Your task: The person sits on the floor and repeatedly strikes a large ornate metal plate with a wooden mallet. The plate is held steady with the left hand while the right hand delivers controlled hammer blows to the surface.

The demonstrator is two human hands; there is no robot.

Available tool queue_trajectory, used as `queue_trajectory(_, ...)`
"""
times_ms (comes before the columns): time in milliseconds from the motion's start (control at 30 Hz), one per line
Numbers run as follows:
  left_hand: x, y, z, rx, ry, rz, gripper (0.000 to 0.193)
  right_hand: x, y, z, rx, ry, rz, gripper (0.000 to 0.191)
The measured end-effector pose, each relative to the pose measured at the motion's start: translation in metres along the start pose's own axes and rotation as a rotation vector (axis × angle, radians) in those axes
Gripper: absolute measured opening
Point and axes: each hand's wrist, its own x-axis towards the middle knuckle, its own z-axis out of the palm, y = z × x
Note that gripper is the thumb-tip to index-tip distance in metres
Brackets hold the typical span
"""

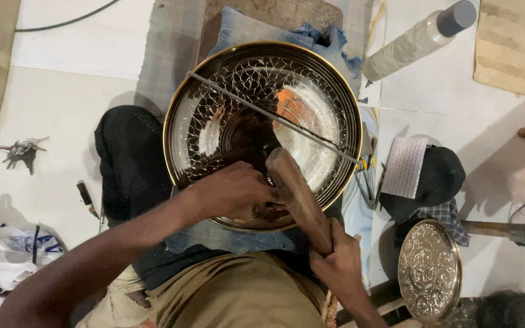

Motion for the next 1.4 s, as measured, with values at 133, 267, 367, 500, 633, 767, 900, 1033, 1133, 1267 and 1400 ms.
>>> queue_trajectory(133, -0.01, 0.008, 0.013, 0.046, 0.101, -0.178, 0.049, 0.011, -0.02, -0.019, 0.315, 0.133, -0.221, 0.031)
queue_trajectory(267, -0.023, 0.008, 0.033, -0.102, 0.394, -0.22, 0.056, 0.023, -0.034, -0.042, 0.241, 0.022, -0.333, 0.039)
queue_trajectory(367, -0.029, 0.015, 0.051, -0.073, 0.538, -0.291, 0.055, 0.032, -0.047, -0.058, 0.043, -0.058, -0.422, 0.045)
queue_trajectory(500, -0.034, 0.026, 0.064, -0.088, 0.622, -0.441, 0.056, 0.046, -0.074, -0.073, 0.153, -0.084, -0.376, 0.036)
queue_trajectory(633, -0.034, 0.04, 0.074, -0.046, 0.746, -0.564, 0.053, 0.06, -0.1, -0.093, -0.211, -0.228, -0.473, 0.04)
queue_trajectory(767, -0.031, 0.051, 0.088, -0.006, 0.825, -0.697, 0.053, 0.069, -0.121, -0.104, -0.168, -0.308, -0.529, 0.042)
queue_trajectory(900, -0.025, 0.053, 0.101, -0.033, 0.955, -0.793, 0.054, 0.076, -0.137, -0.107, -0.376, -0.252, -0.62, 0.049)
queue_trajectory(1033, -0.024, 0.058, 0.103, -0.064, 0.998, -0.85, 0.049, 0.075, -0.149, -0.109, -0.22, -0.23, -0.822, 0.049)
queue_trajectory(1133, -0.024, 0.062, 0.1, -0.046, 1.078, -0.793, 0.056, 0.075, -0.157, -0.107, -0.326, -0.163, -0.994, 0.055)
queue_trajectory(1267, -0.022, 0.067, 0.097, -0.084, 1.141, -0.777, 0.048, 0.077, -0.163, -0.105, -0.41, -0.342, -0.784, 0.048)
queue_trajectory(1400, -0.02, 0.065, 0.093, -0.178, 1.21, -0.689, 0.04, 0.082, -0.167, -0.104, -0.433, -0.338, -0.777, 0.04)
